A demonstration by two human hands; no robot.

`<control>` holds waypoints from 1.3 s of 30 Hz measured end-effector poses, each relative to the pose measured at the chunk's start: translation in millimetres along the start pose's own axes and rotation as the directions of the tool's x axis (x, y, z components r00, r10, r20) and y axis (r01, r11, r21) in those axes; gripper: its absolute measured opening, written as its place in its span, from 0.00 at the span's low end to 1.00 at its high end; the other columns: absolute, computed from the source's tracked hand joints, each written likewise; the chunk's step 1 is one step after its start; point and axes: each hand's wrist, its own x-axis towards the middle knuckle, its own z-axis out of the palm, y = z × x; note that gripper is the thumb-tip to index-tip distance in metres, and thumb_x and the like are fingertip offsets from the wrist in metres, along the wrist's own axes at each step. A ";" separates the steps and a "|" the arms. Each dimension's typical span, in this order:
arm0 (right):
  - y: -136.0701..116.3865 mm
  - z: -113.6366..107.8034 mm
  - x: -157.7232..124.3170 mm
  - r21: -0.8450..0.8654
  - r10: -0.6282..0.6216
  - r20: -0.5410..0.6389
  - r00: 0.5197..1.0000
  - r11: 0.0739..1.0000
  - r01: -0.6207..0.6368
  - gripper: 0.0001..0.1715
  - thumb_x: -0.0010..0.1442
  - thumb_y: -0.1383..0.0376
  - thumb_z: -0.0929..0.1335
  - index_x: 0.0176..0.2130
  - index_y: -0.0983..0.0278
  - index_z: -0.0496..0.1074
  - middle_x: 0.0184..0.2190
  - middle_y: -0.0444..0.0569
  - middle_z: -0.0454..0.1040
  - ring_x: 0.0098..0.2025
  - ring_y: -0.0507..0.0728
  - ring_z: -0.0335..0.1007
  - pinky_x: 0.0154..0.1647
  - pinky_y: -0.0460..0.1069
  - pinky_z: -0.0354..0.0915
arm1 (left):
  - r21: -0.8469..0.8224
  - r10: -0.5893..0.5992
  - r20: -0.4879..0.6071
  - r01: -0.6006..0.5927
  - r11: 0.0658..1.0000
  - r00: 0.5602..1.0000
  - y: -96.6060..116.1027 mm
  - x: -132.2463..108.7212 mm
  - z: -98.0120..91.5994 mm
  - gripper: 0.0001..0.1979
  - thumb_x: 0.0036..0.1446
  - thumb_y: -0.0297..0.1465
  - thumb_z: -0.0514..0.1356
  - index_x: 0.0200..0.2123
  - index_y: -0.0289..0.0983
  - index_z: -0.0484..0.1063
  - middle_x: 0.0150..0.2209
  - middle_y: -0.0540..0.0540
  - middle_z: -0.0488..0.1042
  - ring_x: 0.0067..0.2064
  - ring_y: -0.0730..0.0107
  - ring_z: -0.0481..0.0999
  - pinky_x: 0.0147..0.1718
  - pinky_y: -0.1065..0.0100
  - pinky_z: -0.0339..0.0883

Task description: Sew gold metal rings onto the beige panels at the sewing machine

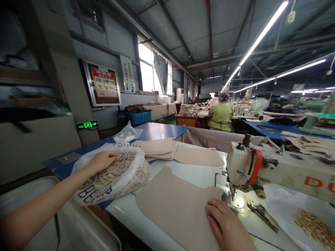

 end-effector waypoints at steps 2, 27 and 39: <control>-0.3 -0.5 0.2 0.004 -0.004 -0.003 1.000 1.000 0.004 0.15 0.61 0.62 0.62 0.43 0.61 0.74 0.45 0.53 0.74 0.47 0.60 0.71 0.50 0.55 0.68 | -0.024 -0.007 -0.012 0.007 1.000 1.000 -0.7 -0.2 -4.6 0.12 0.48 0.33 0.53 0.27 0.38 0.77 0.34 0.45 0.80 0.41 0.55 0.76 0.37 0.67 0.66; -11.5 -16.8 15.7 0.834 0.518 0.186 0.835 0.365 -0.413 0.23 0.50 0.52 0.70 0.40 0.66 0.72 0.29 0.48 0.76 0.34 0.56 0.73 0.37 0.50 0.67 | -0.856 0.461 0.514 0.401 0.326 0.724 232.5 -139.6 106.2 0.15 0.34 0.37 0.69 0.26 0.35 0.72 0.25 0.47 0.78 0.31 0.66 0.78 0.31 0.72 0.71; 15.6 -22.0 6.6 0.855 0.653 0.275 0.706 0.169 -0.490 0.23 0.47 0.50 0.71 0.32 0.68 0.72 0.25 0.47 0.75 0.27 0.54 0.72 0.32 0.49 0.67 | -0.849 0.718 0.419 -0.041 0.527 0.555 279.1 -130.6 119.6 0.11 0.41 0.40 0.61 0.24 0.37 0.73 0.21 0.51 0.75 0.26 0.66 0.74 0.29 0.69 0.67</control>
